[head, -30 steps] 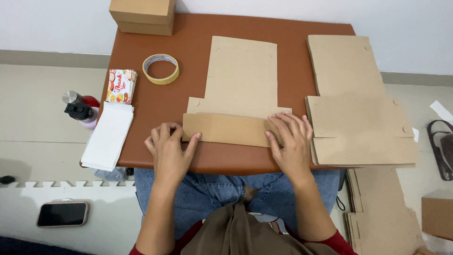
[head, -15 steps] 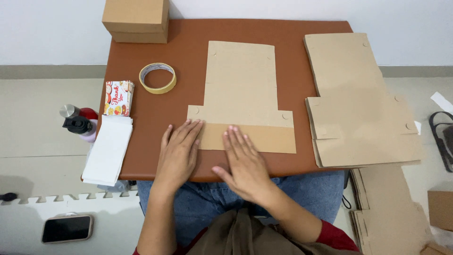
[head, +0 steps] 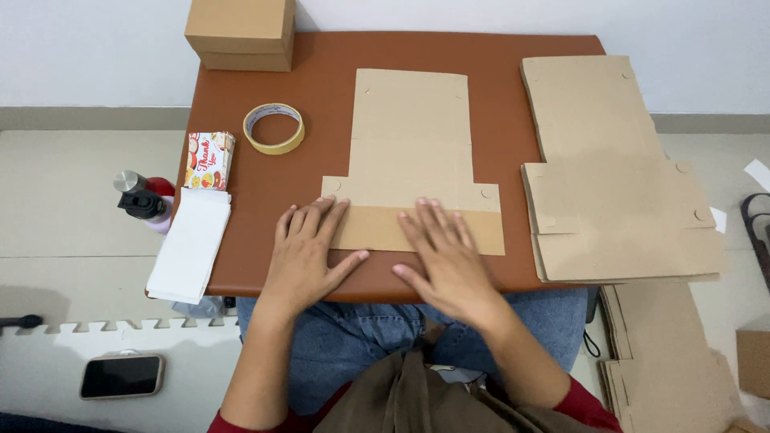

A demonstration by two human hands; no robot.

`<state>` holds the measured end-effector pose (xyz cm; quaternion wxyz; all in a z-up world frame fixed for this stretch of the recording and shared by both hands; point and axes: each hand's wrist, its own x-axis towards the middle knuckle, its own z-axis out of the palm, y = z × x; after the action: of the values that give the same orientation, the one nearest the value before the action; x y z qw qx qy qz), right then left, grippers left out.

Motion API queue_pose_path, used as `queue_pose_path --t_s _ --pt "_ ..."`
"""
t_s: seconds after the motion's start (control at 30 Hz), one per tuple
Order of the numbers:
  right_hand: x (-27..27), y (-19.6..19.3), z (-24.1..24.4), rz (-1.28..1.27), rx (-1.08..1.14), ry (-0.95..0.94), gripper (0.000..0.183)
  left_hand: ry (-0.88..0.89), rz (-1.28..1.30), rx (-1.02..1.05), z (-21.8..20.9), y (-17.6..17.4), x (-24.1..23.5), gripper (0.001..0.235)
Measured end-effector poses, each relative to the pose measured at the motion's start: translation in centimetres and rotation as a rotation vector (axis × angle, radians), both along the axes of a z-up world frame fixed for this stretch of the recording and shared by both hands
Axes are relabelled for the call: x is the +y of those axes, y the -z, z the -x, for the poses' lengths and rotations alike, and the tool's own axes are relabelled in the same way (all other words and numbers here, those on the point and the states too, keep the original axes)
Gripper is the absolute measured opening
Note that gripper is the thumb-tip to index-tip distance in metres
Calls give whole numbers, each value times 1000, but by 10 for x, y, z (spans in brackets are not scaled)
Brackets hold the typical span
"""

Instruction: The person assembles a flat cardboard box by folding the sides and tucking the tabs into slots. They then place a white paper insert inside and close the lid.

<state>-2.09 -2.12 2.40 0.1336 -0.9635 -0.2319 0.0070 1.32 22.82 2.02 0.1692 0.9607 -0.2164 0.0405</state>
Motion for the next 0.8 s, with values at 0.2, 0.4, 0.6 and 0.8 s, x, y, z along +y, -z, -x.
queue_pose_path --t_s 0.2,0.4,0.6,0.8 --pt "-72 1 14 121 60 52 105 24 -55 82 39 -13 -5 119" --pt "-97 0 34 71 4 -177 71 46 -54 -292 61 -5 7 63" --pt "-90 -55 42 -396 67 45 30 -16 208 -237 28 -17 19 17" --pt "-91 0 -9 -976 74 356 35 -133 507 -367 -12 -51 -25 94"
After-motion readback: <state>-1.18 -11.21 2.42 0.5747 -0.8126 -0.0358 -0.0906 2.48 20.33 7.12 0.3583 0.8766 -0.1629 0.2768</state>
